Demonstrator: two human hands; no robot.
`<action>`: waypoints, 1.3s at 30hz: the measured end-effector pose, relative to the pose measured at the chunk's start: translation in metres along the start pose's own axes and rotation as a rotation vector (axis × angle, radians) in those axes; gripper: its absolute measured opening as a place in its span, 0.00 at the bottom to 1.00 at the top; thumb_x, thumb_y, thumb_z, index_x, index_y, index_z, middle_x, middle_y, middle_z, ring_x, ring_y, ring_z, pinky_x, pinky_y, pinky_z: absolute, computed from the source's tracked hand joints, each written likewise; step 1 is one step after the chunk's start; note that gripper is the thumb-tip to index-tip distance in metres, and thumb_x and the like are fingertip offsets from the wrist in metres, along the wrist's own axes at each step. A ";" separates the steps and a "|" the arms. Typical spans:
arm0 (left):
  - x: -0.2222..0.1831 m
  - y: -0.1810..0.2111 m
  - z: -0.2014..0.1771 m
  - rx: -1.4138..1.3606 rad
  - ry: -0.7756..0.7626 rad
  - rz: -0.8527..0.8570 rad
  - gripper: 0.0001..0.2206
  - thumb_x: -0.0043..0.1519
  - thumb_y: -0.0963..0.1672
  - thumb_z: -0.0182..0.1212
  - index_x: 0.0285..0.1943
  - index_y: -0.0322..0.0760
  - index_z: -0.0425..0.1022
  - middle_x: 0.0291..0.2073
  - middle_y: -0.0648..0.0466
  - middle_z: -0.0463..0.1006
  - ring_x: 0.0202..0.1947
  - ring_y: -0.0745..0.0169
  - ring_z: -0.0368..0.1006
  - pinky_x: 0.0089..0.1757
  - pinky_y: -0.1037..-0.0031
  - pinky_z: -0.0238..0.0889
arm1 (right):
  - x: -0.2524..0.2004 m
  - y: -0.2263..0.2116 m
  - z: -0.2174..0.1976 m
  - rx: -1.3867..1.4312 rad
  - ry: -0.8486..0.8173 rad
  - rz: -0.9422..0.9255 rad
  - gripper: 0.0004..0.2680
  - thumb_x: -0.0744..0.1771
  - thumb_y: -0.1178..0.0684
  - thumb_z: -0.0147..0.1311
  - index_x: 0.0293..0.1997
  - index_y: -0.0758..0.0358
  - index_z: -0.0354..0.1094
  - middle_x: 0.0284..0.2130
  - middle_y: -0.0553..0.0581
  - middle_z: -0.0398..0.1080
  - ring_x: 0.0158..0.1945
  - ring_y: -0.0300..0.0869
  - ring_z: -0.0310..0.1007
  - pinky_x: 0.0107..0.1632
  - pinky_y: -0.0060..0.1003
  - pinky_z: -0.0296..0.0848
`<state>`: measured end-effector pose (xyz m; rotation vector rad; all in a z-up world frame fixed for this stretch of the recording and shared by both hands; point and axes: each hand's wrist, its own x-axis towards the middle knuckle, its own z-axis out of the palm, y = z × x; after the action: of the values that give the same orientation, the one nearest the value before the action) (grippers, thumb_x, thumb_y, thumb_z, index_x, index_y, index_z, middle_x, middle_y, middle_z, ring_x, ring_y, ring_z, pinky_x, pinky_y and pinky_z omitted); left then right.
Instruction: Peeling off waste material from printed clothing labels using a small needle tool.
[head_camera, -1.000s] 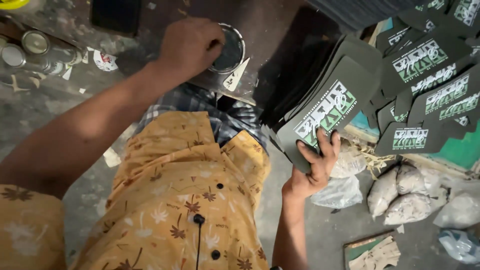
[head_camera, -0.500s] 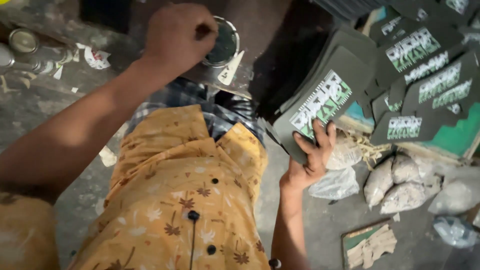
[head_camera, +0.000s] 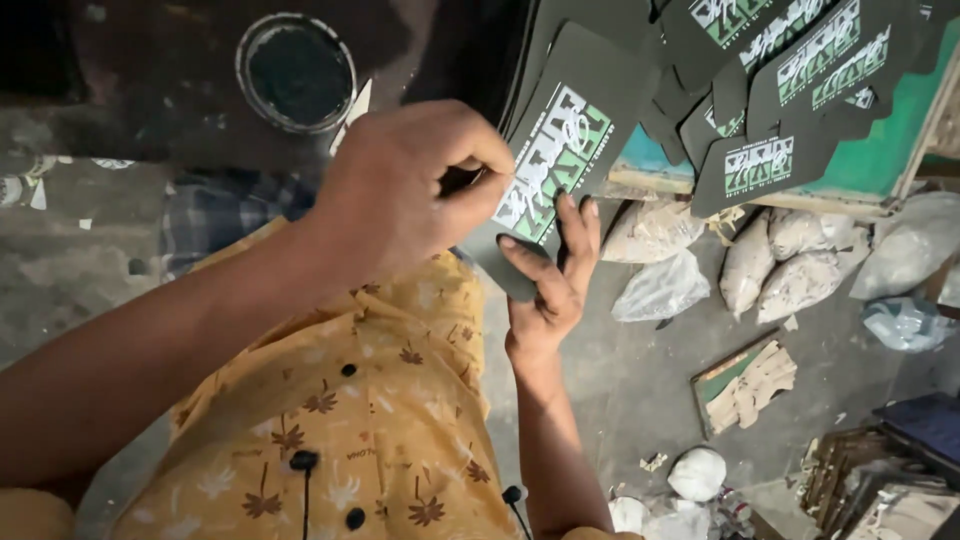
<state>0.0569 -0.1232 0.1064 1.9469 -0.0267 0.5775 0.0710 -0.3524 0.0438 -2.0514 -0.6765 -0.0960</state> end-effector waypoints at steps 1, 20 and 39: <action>0.005 -0.004 0.002 -0.002 -0.004 -0.001 0.06 0.63 0.39 0.70 0.44 0.37 0.77 0.38 0.52 0.80 0.38 0.55 0.79 0.38 0.70 0.70 | 0.002 0.002 -0.001 -0.001 0.002 0.004 0.11 0.64 0.66 0.56 0.47 0.60 0.80 0.71 0.62 0.61 0.82 0.60 0.46 0.83 0.54 0.45; 0.011 -0.031 0.021 0.075 -0.066 0.143 0.08 0.64 0.37 0.68 0.42 0.36 0.72 0.35 0.53 0.75 0.32 0.54 0.75 0.34 0.66 0.65 | 0.001 0.010 -0.001 -0.030 0.016 -0.049 0.06 0.64 0.62 0.67 0.42 0.57 0.80 0.68 0.60 0.64 0.80 0.56 0.51 0.79 0.51 0.47; 0.008 -0.038 0.018 0.128 -0.112 0.207 0.07 0.64 0.37 0.67 0.40 0.36 0.71 0.33 0.53 0.75 0.34 0.54 0.75 0.34 0.67 0.66 | 0.001 0.013 0.000 -0.039 0.020 -0.059 0.06 0.64 0.61 0.68 0.42 0.57 0.80 0.68 0.60 0.64 0.80 0.55 0.52 0.79 0.51 0.47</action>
<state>0.0815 -0.1199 0.0718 2.1142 -0.2710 0.6170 0.0778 -0.3571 0.0343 -2.0657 -0.7281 -0.1652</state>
